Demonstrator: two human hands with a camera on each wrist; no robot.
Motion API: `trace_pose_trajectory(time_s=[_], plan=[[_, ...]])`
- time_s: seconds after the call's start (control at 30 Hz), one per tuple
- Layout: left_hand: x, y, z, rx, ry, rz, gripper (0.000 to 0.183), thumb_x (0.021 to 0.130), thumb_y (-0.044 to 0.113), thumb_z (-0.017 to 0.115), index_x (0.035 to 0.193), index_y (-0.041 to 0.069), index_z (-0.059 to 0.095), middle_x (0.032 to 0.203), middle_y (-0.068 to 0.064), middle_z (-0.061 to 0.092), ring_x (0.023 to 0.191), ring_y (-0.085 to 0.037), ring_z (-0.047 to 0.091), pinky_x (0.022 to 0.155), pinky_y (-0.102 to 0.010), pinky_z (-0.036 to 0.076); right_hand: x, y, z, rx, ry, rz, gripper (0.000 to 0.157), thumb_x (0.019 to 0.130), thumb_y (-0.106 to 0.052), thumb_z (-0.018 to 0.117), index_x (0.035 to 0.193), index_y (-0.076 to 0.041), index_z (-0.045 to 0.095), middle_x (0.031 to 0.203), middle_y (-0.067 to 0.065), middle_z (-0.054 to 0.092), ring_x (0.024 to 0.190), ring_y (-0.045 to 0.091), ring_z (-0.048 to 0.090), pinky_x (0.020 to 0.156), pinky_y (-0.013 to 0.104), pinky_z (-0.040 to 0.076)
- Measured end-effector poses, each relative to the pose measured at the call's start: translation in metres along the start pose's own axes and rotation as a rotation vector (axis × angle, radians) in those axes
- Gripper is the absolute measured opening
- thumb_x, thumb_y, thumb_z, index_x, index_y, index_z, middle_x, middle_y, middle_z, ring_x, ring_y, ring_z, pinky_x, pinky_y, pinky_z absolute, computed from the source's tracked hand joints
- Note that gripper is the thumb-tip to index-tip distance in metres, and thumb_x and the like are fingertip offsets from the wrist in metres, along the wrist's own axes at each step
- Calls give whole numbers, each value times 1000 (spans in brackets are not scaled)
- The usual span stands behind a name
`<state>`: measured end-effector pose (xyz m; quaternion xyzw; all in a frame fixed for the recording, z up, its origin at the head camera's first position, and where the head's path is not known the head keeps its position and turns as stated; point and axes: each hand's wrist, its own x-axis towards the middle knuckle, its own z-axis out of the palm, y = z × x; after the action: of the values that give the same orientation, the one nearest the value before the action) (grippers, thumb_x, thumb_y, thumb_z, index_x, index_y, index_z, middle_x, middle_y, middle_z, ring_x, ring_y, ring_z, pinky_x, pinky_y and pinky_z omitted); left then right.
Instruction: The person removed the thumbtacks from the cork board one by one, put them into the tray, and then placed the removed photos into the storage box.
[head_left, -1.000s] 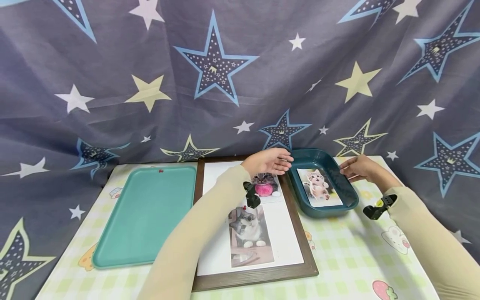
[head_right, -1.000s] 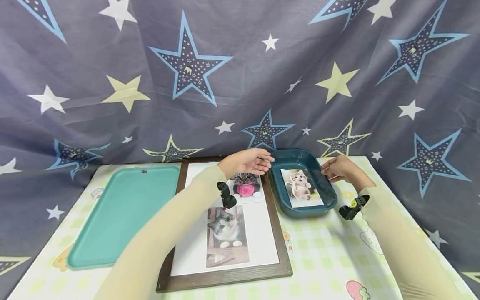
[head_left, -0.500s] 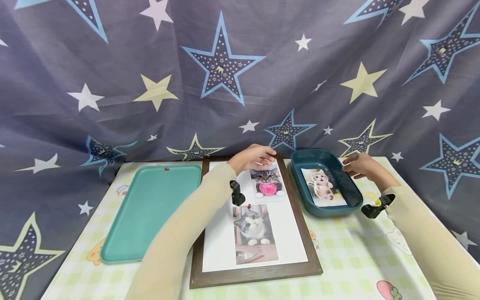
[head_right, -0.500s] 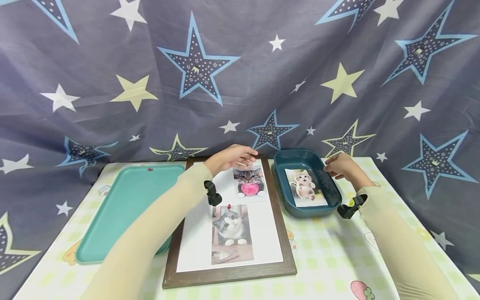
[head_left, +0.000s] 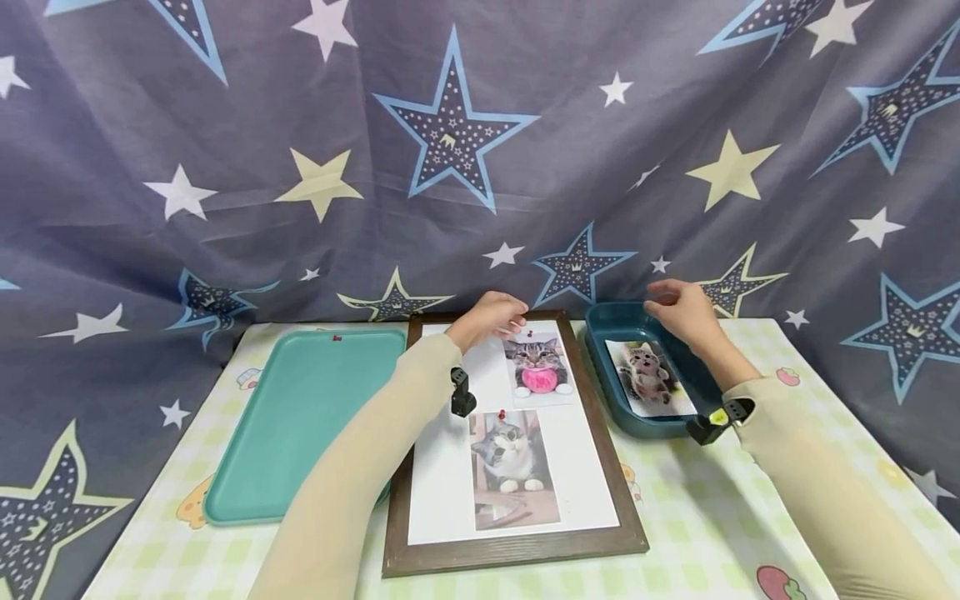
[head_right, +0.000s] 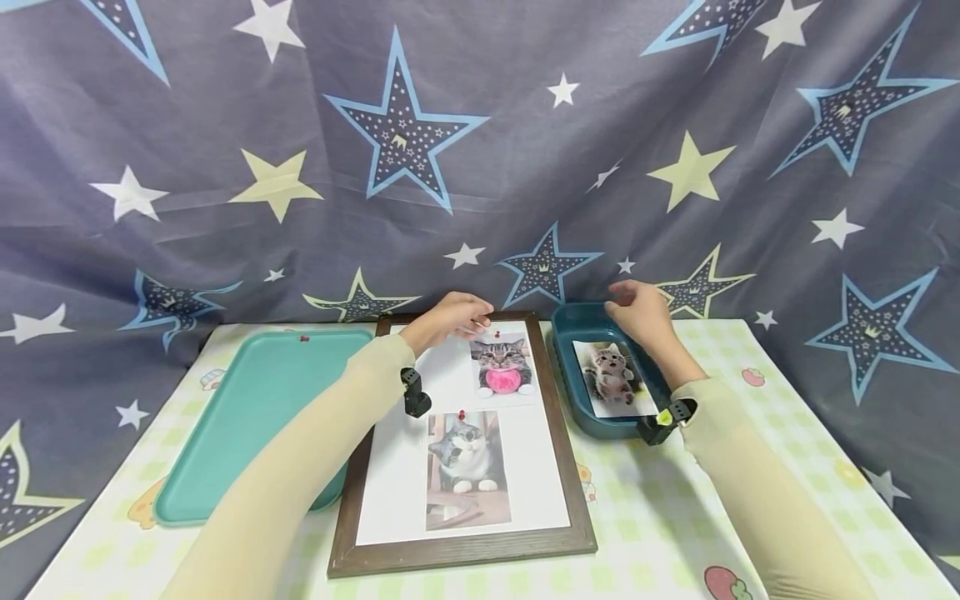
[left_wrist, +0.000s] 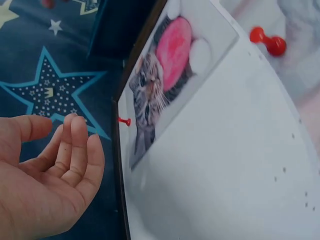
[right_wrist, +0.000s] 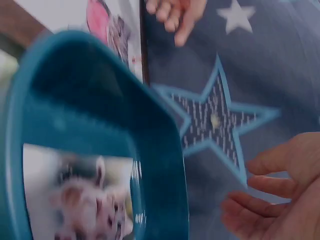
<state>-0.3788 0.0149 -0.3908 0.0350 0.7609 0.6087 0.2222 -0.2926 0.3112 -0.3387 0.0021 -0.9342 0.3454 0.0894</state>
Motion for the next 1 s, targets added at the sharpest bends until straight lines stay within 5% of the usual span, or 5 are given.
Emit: trace_pose_trajectory(time_s=[0.23, 0.37, 0.5, 0.6, 1.0], plan=[[-6, -6, -3, 120, 39, 103, 37, 103, 12, 52, 135, -6, 58, 92, -10, 67, 82, -20, 63, 100, -49, 56, -9, -32, 36, -31, 28, -217, 37, 99, -11, 63, 133, 3, 61, 118, 28, 69, 107, 42, 69, 90, 55, 56], [-6, -8, -5, 256, 65, 164, 32, 101, 11, 54, 129, -3, 62, 107, -20, 72, 83, -22, 67, 78, -35, 60, -13, -43, 58, -150, -72, -317, 41, 102, -19, 62, 140, -3, 58, 131, 23, 64, 117, 39, 64, 95, 56, 54], [-2, -10, -5, 345, 72, 203, 31, 97, 9, 55, 125, -1, 65, 109, -21, 74, 91, -32, 72, 61, -22, 51, -19, -51, 77, -286, -176, -398, 46, 103, -26, 62, 144, -6, 56, 141, 19, 60, 118, 35, 64, 93, 54, 56], [0, -11, -5, 400, 70, 227, 33, 97, 9, 55, 126, -3, 65, 108, -19, 73, 96, -35, 74, 62, -22, 51, -23, -55, 88, -364, -226, -452, 49, 101, -27, 64, 145, -6, 55, 142, 20, 58, 114, 34, 65, 89, 51, 57], [6, -11, 0, 682, 72, 267, 32, 95, 11, 62, 124, 1, 69, 115, -14, 73, 98, -24, 70, 85, -30, 56, -36, -55, 119, -575, -346, -607, 61, 99, -34, 67, 150, -4, 49, 148, 26, 52, 135, 43, 53, 107, 56, 50]])
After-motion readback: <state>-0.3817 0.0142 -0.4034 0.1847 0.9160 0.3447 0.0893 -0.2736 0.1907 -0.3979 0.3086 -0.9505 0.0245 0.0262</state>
